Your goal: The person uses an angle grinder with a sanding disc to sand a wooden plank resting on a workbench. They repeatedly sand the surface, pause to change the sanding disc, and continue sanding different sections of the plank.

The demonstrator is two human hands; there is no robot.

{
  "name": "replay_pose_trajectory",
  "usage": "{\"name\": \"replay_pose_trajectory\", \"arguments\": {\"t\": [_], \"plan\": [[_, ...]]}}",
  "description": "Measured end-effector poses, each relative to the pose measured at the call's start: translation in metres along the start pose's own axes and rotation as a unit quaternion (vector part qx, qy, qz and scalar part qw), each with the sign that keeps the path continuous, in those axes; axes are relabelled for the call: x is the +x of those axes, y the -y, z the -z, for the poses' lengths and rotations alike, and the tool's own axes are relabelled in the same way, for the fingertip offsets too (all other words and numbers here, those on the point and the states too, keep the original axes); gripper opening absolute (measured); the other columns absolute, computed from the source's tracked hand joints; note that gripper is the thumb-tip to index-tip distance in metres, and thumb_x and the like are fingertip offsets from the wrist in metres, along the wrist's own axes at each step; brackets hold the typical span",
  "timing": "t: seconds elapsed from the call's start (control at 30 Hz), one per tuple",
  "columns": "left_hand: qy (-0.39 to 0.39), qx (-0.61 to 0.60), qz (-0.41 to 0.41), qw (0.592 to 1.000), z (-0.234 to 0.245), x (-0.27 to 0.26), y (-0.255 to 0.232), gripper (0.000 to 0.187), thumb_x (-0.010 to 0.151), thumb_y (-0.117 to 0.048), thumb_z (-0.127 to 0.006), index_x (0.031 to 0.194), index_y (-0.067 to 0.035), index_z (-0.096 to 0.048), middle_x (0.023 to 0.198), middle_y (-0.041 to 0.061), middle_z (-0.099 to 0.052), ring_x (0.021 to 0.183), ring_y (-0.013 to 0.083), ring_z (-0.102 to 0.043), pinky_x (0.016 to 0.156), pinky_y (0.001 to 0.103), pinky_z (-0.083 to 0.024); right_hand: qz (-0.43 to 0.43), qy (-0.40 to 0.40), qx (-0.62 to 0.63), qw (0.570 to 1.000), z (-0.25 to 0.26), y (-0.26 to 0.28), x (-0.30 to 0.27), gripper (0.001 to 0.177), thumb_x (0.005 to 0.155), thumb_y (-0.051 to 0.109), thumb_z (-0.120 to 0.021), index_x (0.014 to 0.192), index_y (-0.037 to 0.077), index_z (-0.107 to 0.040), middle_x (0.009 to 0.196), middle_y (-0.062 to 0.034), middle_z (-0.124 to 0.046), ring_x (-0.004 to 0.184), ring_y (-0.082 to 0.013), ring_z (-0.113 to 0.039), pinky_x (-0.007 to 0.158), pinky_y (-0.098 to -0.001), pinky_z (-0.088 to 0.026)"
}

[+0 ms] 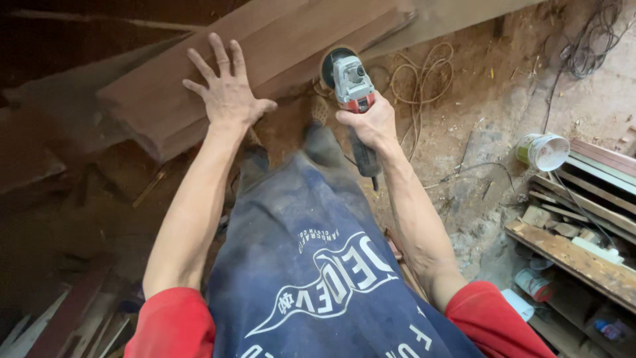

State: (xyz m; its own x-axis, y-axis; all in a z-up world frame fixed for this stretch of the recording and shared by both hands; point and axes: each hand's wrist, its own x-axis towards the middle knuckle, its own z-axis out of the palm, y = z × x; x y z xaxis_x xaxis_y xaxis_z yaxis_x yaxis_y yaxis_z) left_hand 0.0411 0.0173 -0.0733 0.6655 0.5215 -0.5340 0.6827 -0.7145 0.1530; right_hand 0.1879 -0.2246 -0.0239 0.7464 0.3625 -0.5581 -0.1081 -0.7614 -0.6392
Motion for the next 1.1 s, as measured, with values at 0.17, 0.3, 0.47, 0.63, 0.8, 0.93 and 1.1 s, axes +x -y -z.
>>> {"name": "replay_pose_trajectory", "arguments": {"t": [0.17, 0.3, 0.47, 0.63, 0.8, 0.93, 1.1], "plan": [[0.007, 0.048, 0.001, 0.999, -0.008, 0.029, -0.037, 0.143, 0.067, -0.076, -0.081, 0.17, -0.012, -0.007, 0.172, 0.012, 0.016, 0.149, 0.0586, 0.01, 0.105, 0.09, -0.02, -0.017, 0.002, 0.009, 1.0, 0.066, -0.02, 0.039, 0.05, 0.064, 0.031, -0.087, 0.105, 0.006, -0.071, 0.093, -0.004, -0.076, 0.082, -0.0132, -0.07, 0.079, -0.0291, -0.056], [0.014, 0.045, 0.007, 0.999, -0.011, 0.03, -0.033, 0.144, 0.065, -0.077, -0.08, 0.171, -0.014, -0.006, 0.173, 0.006, 0.016, 0.152, 0.053, 0.012, 0.109, 0.088, -0.016, 0.018, -0.01, -0.002, 1.0, 0.111, -0.028, 0.069, 0.049, 0.065, 0.029, -0.088, 0.105, 0.006, -0.072, 0.095, -0.0043, -0.077, 0.083, -0.0127, -0.07, 0.08, -0.0285, -0.056], [0.016, 0.036, 0.034, 0.999, -0.011, 0.032, -0.037, 0.142, 0.065, -0.071, -0.082, 0.172, -0.015, -0.009, 0.176, 0.004, 0.01, 0.154, 0.05, 0.012, 0.113, 0.083, -0.015, 0.02, 0.013, -0.002, 1.0, 0.146, -0.035, 0.095, 0.05, 0.066, 0.031, -0.087, 0.106, 0.006, -0.072, 0.095, -0.0037, -0.076, 0.084, -0.0136, -0.07, 0.08, -0.0291, -0.056], [0.034, 0.033, 0.058, 0.997, -0.005, 0.032, -0.039, 0.142, 0.061, -0.069, -0.084, 0.17, -0.017, -0.009, 0.176, 0.002, 0.009, 0.155, 0.0476, 0.012, 0.116, 0.08, -0.014, 0.053, 0.045, -0.044, 0.997, 0.127, -0.038, 0.091, 0.056, 0.063, 0.035, -0.087, 0.107, 0.006, -0.07, 0.096, -0.0074, -0.076, 0.086, -0.0182, -0.07, 0.082, -0.033, -0.056], [0.025, 0.008, 0.065, 0.998, 0.003, 0.035, -0.044, 0.142, 0.059, -0.063, -0.087, 0.171, -0.018, -0.012, 0.177, 0.001, 0.006, 0.157, 0.0441, 0.01, 0.12, 0.077, -0.013, 0.073, 0.091, -0.162, 0.98, 0.107, -0.034, 0.081, 0.06, 0.061, 0.037, -0.089, 0.107, 0.007, -0.068, 0.095, -0.0145, -0.075, 0.088, -0.0261, -0.069, 0.082, -0.038, -0.054], [0.043, 0.006, 0.07, 0.997, -0.004, 0.021, -0.042, 0.14, 0.061, -0.065, -0.087, 0.171, -0.019, -0.012, 0.177, 0.0, 0.006, 0.157, 0.0448, 0.009, 0.119, 0.077, -0.013, 0.043, 0.065, -0.061, 0.995, 0.124, -0.047, 0.08, 0.053, 0.064, 0.034, -0.087, 0.106, 0.007, -0.07, 0.097, -0.0072, -0.077, 0.085, -0.0171, -0.072, 0.082, -0.0328, -0.057], [0.025, 0.007, 0.06, 0.998, 0.0, 0.029, -0.041, 0.143, 0.058, -0.066, -0.087, 0.17, -0.02, -0.011, 0.175, -0.001, 0.006, 0.156, 0.0439, 0.01, 0.118, 0.077, -0.012, 0.035, 0.024, 0.002, 0.999, 0.15, -0.056, 0.095, 0.049, 0.067, 0.026, -0.087, 0.11, 0.006, -0.071, 0.097, -0.0016, -0.076, 0.084, -0.0113, -0.069, 0.08, -0.0285, -0.056]]}}
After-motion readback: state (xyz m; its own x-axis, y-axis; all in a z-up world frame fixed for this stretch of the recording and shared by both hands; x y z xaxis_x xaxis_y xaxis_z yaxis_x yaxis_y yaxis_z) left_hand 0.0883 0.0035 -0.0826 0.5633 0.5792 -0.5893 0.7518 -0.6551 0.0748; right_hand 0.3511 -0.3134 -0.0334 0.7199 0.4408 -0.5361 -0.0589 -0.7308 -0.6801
